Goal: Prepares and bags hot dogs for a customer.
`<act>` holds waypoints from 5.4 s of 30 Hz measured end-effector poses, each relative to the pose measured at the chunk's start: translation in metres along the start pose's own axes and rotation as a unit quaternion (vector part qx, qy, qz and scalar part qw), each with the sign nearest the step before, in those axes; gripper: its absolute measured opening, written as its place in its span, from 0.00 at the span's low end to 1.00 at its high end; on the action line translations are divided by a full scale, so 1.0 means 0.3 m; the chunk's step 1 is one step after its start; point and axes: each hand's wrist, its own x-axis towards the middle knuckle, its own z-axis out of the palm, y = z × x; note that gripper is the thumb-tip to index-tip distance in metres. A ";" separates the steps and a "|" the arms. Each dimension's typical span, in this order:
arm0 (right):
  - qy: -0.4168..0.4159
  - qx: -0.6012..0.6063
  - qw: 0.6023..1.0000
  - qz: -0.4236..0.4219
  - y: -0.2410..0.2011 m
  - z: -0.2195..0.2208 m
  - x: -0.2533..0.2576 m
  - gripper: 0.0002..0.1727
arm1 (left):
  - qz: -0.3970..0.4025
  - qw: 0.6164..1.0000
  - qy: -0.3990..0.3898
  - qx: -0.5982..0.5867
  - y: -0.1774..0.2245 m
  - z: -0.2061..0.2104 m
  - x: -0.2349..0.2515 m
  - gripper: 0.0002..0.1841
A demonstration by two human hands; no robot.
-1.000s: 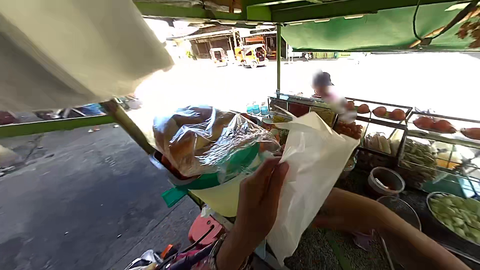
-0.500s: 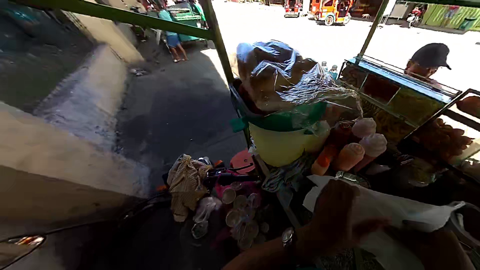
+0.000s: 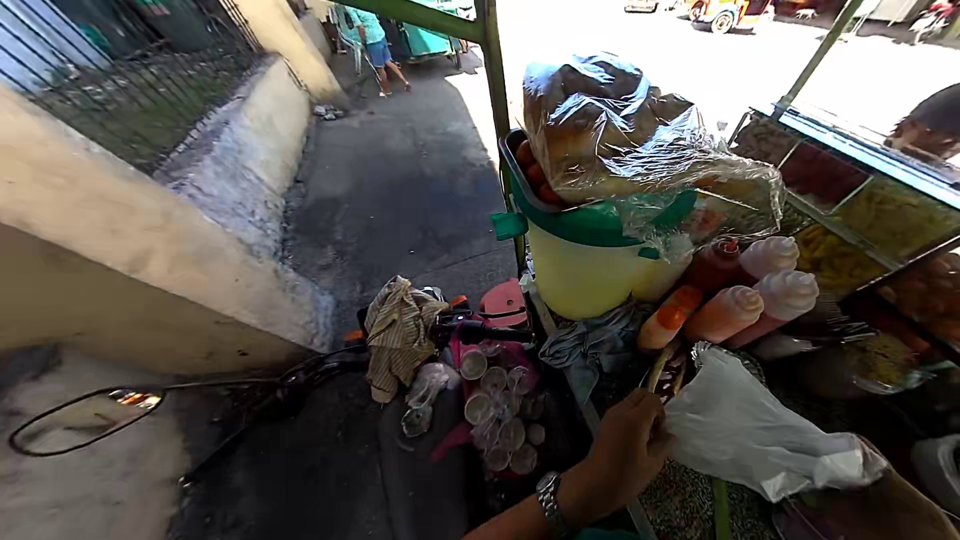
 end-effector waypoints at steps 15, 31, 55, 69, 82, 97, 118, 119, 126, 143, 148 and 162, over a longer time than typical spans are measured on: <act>0.093 -0.652 0.741 -0.135 0.074 0.056 -0.066 0.39 | -0.129 0.873 -0.276 -0.380 0.127 -0.006 0.077 0.12; -0.041 -0.505 0.861 0.043 0.257 -0.041 -0.102 0.14 | -0.102 0.923 -0.253 -0.272 -0.109 -0.094 0.003 0.36; -0.415 -0.768 0.408 -0.266 0.369 -0.147 0.567 0.45 | -0.136 0.933 -0.129 0.309 -0.453 -0.222 -0.138 0.17; -0.537 -0.714 0.402 -0.202 0.437 -0.136 0.754 0.42 | -0.140 0.946 -0.094 0.279 -0.477 -0.232 -0.204 0.26; -0.461 -0.683 0.535 -0.186 0.364 -0.003 0.707 0.30 | -0.297 0.877 -0.249 0.284 -0.447 -0.286 -0.133 0.43; -0.256 -0.573 0.774 -0.083 0.320 0.278 0.324 0.36 | -0.132 0.959 -0.250 -0.014 -0.426 -0.102 0.078 0.21; -0.144 -0.622 0.767 0.067 0.400 0.126 0.355 0.38 | -0.303 0.895 -0.155 -0.287 -0.624 -0.026 0.076 0.34; -0.150 -0.619 0.769 0.049 0.406 0.123 0.348 0.37 | -0.298 0.898 -0.175 -0.274 -0.610 -0.008 0.075 0.35; -0.190 -0.616 0.764 -0.029 0.442 0.141 0.341 0.38 | -0.281 0.938 -0.092 -0.183 -0.619 0.038 0.113 0.09; -0.273 -0.699 0.660 0.020 0.508 0.078 0.304 0.29 | -0.163 0.944 -0.287 -0.023 -0.448 -0.117 0.377 0.23; -0.263 -0.688 0.676 0.020 0.517 0.092 0.280 0.28 | -0.089 0.866 -0.461 0.171 -0.419 -0.059 0.489 0.16; -0.132 -0.704 0.693 0.089 0.491 0.075 0.340 0.35 | -0.102 0.940 -0.203 0.253 -0.314 -0.137 0.236 0.13</act>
